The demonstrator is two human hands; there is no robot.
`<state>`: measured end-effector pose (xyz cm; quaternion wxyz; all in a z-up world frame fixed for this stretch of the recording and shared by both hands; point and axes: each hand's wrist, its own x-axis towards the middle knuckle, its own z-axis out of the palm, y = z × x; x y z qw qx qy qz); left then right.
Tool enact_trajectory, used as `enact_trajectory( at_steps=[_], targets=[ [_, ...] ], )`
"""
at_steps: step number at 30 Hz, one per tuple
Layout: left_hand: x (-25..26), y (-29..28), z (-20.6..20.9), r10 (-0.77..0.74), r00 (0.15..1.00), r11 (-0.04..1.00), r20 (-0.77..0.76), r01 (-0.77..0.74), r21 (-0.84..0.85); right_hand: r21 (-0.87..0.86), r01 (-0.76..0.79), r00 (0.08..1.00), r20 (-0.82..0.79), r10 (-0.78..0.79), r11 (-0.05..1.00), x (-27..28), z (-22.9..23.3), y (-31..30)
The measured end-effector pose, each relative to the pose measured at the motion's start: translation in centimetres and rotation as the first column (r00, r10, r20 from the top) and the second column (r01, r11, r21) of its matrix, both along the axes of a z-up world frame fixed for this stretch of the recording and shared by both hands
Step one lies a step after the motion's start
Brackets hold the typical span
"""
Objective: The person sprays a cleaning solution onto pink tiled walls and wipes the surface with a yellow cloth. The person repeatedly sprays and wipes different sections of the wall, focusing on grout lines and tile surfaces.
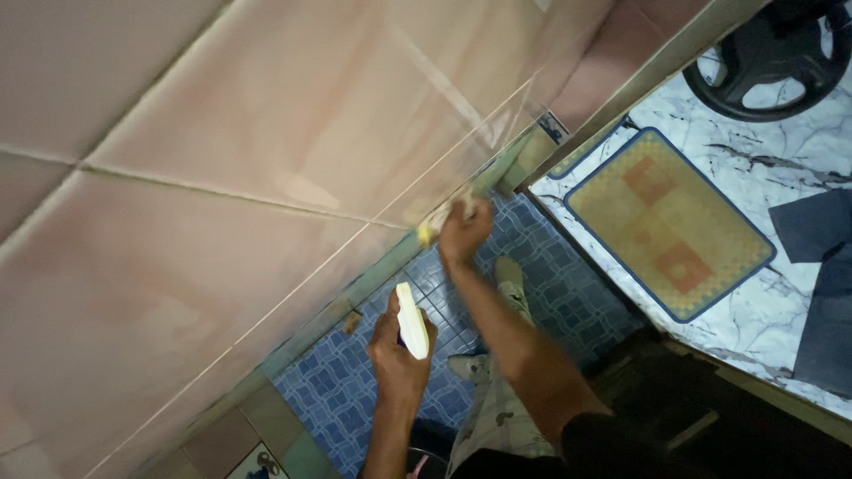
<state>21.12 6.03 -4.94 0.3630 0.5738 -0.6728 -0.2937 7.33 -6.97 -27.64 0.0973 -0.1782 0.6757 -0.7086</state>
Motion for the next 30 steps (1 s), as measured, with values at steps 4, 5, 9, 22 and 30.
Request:
enact_trajectory(
  at_steps=[4, 5, 9, 22, 30],
  targets=[
    [0.7, 1.0, 0.7, -0.043, 0.999, 0.997, -0.018, 0.042, -0.063, -0.579, -0.082, 0.831, 0.409, 0.376, 0.811, 7.0, -2.1, 1.9],
    [0.8, 1.0, 0.8, -0.056, 0.998, 0.995, -0.004, 0.056, -0.083, -0.484, -0.143, 0.884, 0.331, 0.331, 0.863, 7.8, -2.2, 2.2],
    [1.6, 2.5, 1.1, -0.020, 0.999, 1.000, -0.045, 0.019, -0.019, -0.041, -0.191, 0.981, 0.008, 0.191, 0.981, 4.9, -1.7, 1.7],
    [5.2, 6.1, 1.0, 0.096, 0.994, 0.995, -0.054, -0.095, 0.019, -0.573, 0.363, 0.302, 0.818, 0.489, 0.735, 14.0, -3.4, 2.3],
    [7.0, 7.7, 0.6, 0.104, 0.990, 0.994, -0.096, -0.107, -0.029, 0.047, -0.167, 0.962, 0.225, 0.152, 0.985, 8.2, -3.0, 1.6]
  ],
)
